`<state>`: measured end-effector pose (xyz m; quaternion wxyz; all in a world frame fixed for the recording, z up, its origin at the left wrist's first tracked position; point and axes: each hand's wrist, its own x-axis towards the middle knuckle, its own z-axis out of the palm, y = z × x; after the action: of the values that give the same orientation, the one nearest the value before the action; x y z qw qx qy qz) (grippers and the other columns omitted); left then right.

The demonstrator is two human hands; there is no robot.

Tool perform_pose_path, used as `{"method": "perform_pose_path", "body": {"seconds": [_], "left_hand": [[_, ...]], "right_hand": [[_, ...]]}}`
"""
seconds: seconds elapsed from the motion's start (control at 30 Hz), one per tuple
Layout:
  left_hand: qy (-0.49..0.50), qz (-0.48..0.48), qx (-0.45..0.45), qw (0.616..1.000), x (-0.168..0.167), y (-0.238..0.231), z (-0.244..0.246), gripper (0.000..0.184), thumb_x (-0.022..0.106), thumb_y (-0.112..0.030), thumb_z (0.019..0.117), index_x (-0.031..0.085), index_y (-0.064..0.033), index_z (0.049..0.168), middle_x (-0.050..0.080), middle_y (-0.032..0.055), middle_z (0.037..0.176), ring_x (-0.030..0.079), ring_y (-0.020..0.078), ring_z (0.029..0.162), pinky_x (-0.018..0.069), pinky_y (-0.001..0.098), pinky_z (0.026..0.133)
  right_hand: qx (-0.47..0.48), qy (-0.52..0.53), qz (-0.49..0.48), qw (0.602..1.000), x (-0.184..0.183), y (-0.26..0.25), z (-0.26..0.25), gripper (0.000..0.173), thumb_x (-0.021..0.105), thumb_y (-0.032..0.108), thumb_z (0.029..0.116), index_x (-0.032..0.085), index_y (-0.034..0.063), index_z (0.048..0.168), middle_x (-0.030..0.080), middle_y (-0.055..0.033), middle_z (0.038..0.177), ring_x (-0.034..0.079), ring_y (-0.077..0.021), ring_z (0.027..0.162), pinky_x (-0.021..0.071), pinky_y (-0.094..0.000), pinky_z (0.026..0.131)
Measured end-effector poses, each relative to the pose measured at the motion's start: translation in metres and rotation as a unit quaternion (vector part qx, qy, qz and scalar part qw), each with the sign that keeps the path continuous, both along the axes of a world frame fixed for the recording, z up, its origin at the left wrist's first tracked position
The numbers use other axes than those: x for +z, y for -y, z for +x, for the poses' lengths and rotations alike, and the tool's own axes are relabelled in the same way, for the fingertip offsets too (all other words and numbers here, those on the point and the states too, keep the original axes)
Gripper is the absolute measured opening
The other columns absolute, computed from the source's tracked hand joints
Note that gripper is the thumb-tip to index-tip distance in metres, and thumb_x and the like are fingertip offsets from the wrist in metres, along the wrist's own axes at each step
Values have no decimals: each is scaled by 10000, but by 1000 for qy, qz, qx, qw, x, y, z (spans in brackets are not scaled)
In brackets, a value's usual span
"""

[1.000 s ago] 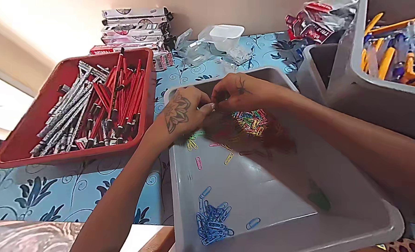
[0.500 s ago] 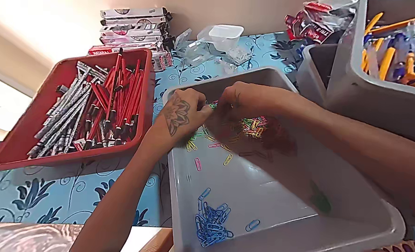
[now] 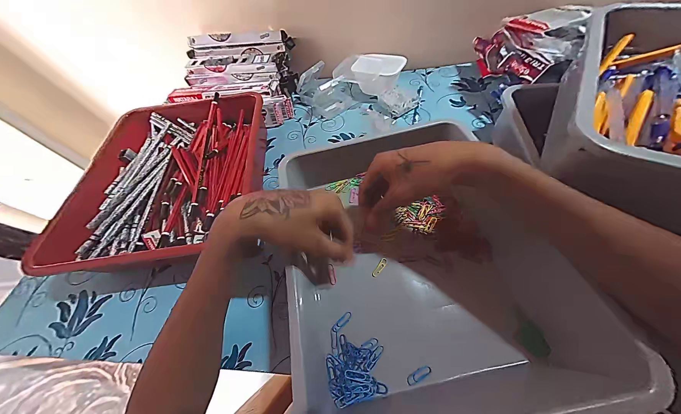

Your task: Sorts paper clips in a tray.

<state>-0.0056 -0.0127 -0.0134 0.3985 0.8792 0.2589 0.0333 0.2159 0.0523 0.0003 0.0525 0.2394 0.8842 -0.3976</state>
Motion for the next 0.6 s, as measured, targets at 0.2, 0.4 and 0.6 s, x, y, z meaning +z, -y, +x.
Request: {"method": "perform_pose_path", "body": {"seconds": [0.2, 0.4, 0.6], "left_hand": [[21, -136, -71, 988, 4, 8, 5, 183, 695, -101, 925, 727, -29, 761, 678, -32, 627, 614, 2, 527, 496, 158, 499], [123, -92, 81, 985, 2, -20, 1, 415, 533, -201, 1060, 619, -121, 662, 579, -103, 557, 522, -49, 477, 418, 128, 444], [121, -91, 193, 969, 0, -16, 8, 485, 399, -242, 1118, 636, -95, 721, 594, -72, 576, 524, -21, 469, 431, 136, 450]], "right_hand": [[29, 11, -119, 992, -2, 8, -8, 104, 698, 42, 942, 748, 33, 852, 665, 42, 658, 546, 32, 542, 408, -138, 516], [99, -46, -242, 964, -9, 20, -3, 122, 662, 86, 976, 744, 15, 1031, 752, 36, 789, 576, 50, 516, 444, -101, 475], [-17, -23, 49, 998, 3, 15, 2, 140, 660, 80, 976, 754, 52, 877, 686, 13, 686, 571, -36, 524, 460, -204, 492]]}}
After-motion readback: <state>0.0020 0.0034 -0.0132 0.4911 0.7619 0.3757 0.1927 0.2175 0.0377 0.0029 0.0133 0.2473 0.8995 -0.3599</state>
